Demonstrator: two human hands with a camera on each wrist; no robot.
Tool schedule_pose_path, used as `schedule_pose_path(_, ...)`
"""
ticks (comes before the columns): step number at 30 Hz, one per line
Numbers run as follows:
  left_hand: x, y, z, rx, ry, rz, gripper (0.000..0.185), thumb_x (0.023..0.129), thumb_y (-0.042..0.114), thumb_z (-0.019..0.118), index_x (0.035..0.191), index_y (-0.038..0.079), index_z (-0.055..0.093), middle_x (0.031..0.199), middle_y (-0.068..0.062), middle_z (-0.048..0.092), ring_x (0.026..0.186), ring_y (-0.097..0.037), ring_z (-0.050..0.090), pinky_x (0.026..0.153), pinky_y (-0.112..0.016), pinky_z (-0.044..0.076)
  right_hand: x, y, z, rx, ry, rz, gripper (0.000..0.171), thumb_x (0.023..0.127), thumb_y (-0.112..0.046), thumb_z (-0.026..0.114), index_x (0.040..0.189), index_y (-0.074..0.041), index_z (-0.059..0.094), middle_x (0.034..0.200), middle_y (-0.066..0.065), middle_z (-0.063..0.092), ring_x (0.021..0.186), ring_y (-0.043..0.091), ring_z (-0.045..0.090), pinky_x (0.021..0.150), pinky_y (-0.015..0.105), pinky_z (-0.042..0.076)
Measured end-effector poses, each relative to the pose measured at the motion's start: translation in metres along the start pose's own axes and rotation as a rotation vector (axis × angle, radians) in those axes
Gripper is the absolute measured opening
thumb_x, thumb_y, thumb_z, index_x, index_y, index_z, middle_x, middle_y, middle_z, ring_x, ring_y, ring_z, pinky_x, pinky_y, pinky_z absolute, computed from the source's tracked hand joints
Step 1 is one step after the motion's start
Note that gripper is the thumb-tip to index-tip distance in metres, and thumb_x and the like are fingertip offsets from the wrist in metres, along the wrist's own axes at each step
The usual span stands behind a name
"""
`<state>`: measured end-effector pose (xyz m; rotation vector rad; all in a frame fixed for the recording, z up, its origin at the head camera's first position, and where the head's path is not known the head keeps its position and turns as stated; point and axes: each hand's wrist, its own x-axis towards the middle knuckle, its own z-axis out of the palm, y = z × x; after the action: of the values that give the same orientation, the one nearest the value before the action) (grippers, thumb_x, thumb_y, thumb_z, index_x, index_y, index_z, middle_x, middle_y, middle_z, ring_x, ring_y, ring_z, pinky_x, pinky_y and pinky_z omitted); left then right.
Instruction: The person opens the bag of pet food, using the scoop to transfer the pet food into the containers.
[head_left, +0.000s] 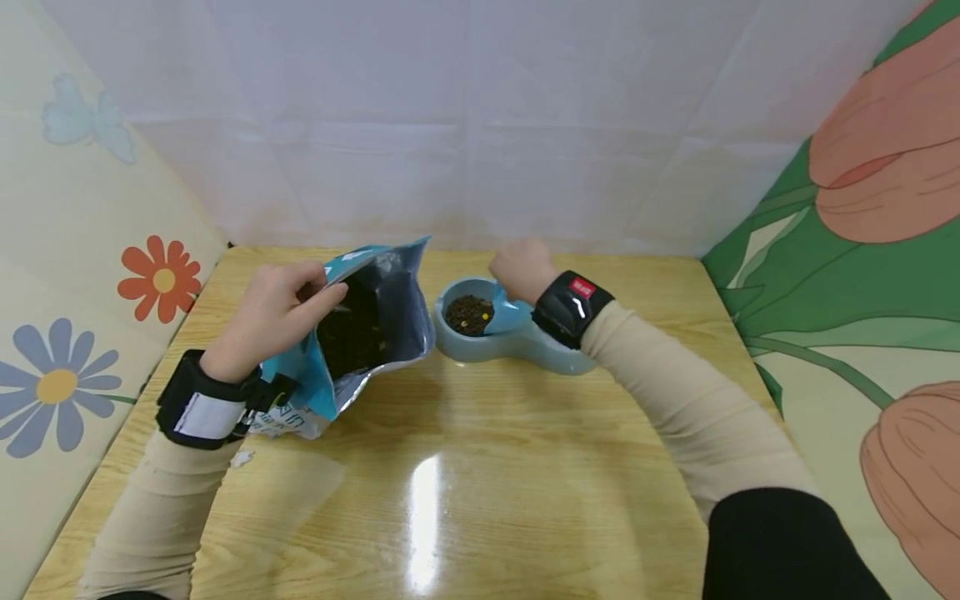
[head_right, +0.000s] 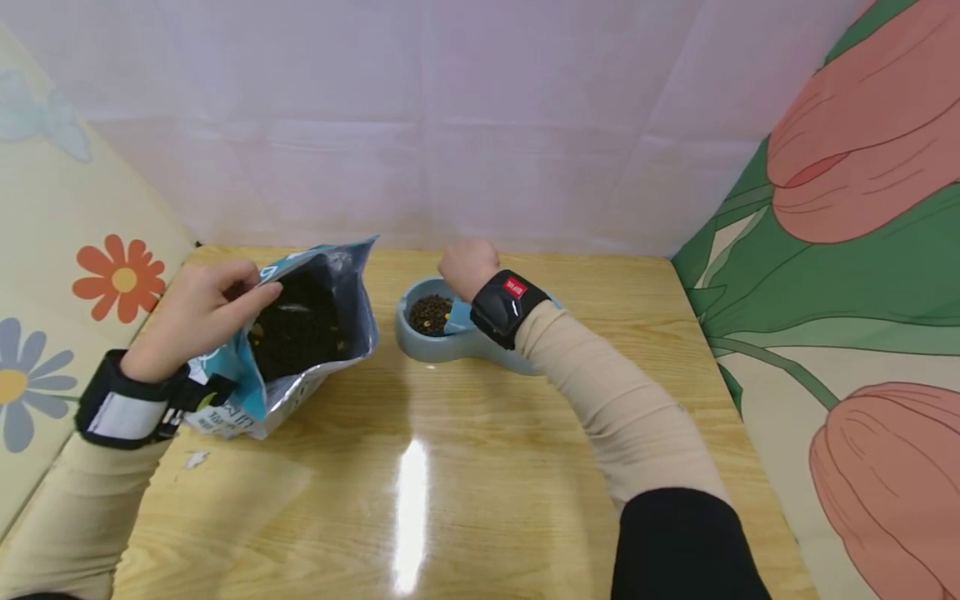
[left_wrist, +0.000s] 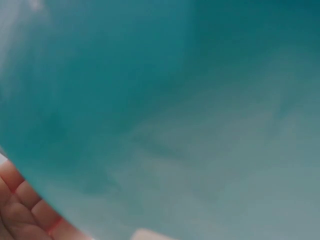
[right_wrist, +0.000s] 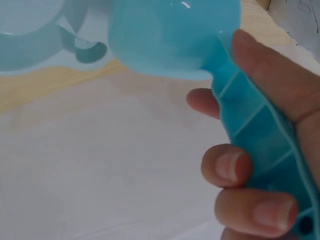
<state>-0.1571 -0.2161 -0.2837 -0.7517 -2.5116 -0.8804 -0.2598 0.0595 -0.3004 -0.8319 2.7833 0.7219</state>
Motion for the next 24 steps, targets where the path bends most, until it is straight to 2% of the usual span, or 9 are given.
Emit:
schedule_pose_path(3,0.0,0.0,0.0,-0.002,0.004,0.003,0.024,0.084,0.005,0.061,0.063,0.007,0.049,0.051,0.004,0.031,0.043,-0.009,0.031,0.043,-0.026,0.024,-0.003,0.002,-0.001,0.0,0.015,-0.012,0.017,0.073,-0.015,0.073,0.07,-0.009,0.057,0.069,0.0,0.05,0.061,0.013,0.044,0.051,0.026,0.043)
schedule_pose_path(5,0.0,-0.001,0.0,-0.001,0.005,0.002,0.025,0.084,0.006,0.061,0.063,0.007,0.048,0.051,0.004,0.031,0.043,-0.009,0.031,0.043,-0.026,0.024,-0.005,0.003,0.0,-0.015,0.054,-0.033,0.016,0.076,-0.007,0.066,0.067,-0.01,0.054,0.066,0.0,0.045,0.058,0.012,0.04,0.047,0.025,0.039)
schedule_pose_path(10,0.001,-0.001,0.0,0.0,0.003,0.0,0.025,0.084,0.006,0.061,0.063,0.008,0.048,0.051,0.004,0.031,0.043,-0.009,0.031,0.043,-0.026,0.024,-0.008,0.005,0.008,-0.086,0.21,-0.086,0.033,0.083,0.004,0.05,0.056,-0.011,0.039,0.056,-0.001,0.029,0.052,0.011,0.029,0.043,0.023,0.026)
schedule_pose_path(13,0.001,-0.001,0.0,0.001,0.006,0.003,0.026,0.084,0.006,0.062,0.063,0.008,0.047,0.051,0.004,0.03,0.043,-0.009,0.031,0.043,-0.025,0.024,-0.009,0.007,0.015,-0.131,0.271,-0.104,0.038,0.085,0.004,0.05,0.053,-0.011,0.036,0.054,-0.002,0.025,0.051,0.011,0.026,0.043,0.022,0.026)
schedule_pose_path(18,0.001,-0.003,0.001,0.005,0.007,0.007,0.026,0.083,0.007,0.062,0.063,0.008,0.047,0.051,0.005,0.031,0.044,-0.009,0.031,0.043,-0.025,0.023,-0.015,0.01,0.024,-0.159,0.331,-0.123,0.039,0.081,0.007,0.052,0.05,-0.012,0.037,0.052,-0.003,0.028,0.051,0.01,0.027,0.044,0.022,0.03)
schedule_pose_path(24,0.001,-0.003,0.0,-0.005,0.012,0.004,0.026,0.083,0.005,0.061,0.062,0.008,0.046,0.051,0.004,0.03,0.043,-0.009,0.03,0.043,-0.025,0.022,-0.023,0.02,0.037,-0.071,0.354,-0.107,0.044,0.077,0.009,0.053,0.05,-0.013,0.027,0.053,-0.002,0.023,0.051,0.01,0.023,0.045,0.022,0.024)
